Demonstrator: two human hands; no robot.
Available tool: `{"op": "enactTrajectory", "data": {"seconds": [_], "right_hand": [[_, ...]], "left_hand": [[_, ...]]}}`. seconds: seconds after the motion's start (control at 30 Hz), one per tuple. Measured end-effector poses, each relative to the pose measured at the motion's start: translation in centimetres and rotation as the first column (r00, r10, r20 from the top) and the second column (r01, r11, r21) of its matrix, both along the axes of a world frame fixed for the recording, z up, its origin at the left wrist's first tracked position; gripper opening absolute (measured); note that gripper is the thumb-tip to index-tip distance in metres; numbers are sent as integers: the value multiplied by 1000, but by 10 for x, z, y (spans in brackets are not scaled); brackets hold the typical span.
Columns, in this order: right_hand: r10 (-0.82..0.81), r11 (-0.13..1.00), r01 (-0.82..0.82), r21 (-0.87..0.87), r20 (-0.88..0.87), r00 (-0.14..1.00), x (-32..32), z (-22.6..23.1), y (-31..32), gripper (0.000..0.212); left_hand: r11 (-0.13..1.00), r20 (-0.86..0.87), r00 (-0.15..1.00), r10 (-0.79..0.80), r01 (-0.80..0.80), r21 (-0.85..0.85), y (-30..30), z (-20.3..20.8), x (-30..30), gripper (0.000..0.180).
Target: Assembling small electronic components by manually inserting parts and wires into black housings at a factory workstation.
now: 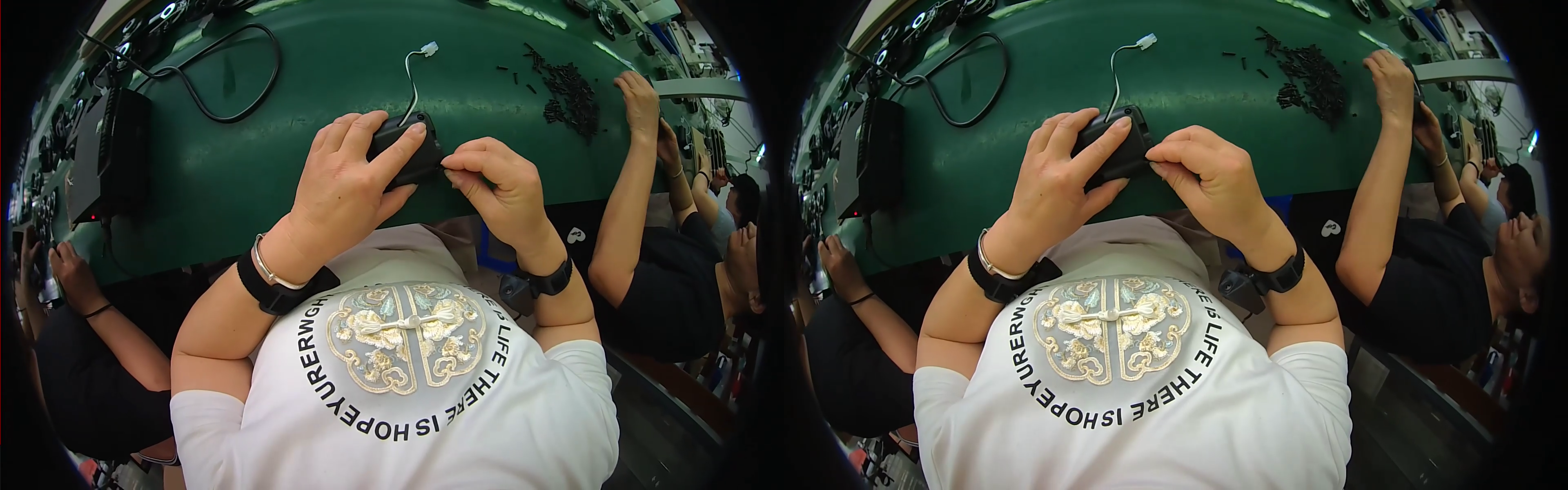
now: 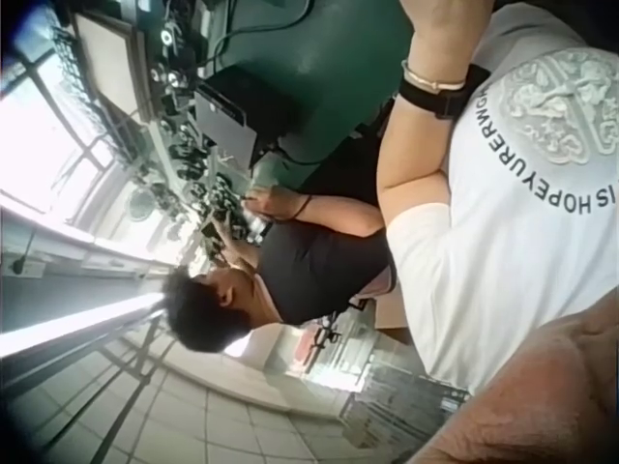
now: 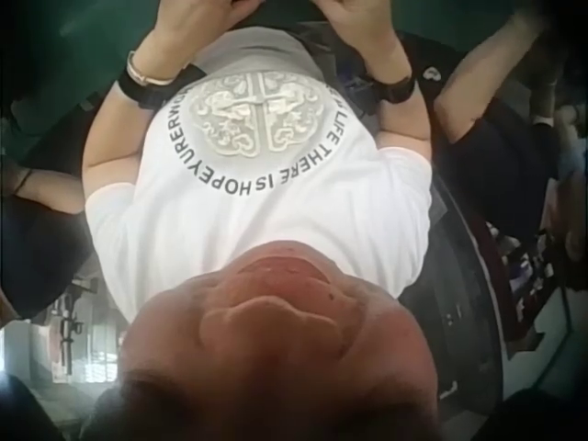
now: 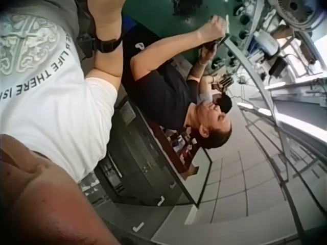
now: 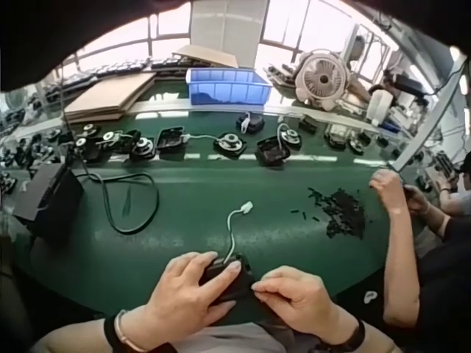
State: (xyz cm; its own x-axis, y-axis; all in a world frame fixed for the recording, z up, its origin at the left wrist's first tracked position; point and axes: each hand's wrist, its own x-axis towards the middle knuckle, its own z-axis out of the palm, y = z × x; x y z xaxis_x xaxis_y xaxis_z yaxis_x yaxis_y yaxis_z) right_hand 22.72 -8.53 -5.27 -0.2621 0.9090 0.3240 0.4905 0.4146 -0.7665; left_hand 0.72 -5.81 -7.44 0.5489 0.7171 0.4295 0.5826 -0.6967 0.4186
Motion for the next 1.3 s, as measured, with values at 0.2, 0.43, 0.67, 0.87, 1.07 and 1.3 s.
{"op": "enactTrajectory", "data": {"seconds": [0.2,0.43,0.67,0.87,1.07,1.3], "right_hand": [[29,999,-30,12,97,995,1,2,3,10],[26,994,-27,-110,-6,1000,-5,-2,-2,7],[48,983,-36,-179,62,997,-7,2,3,5],[50,985,-25,-172,144,988,0,14,15,10],[-5,926,11,-377,19,1000,31,29,38,17],[-219,967,99,234,570,792,99,4,117,15]], "left_hand": [[1000,-11,1000,5,-5,10,-2,0,-1,68],[1000,-6,1000,-8,8,6,-4,-4,-6,67],[1000,-10,1000,0,0,20,-3,-2,-6,66],[1000,-27,1000,7,-8,-13,0,7,6,67],[1000,-42,999,22,-22,-11,4,16,13,67],[999,-43,999,29,-30,-27,-2,20,18,67]]}}
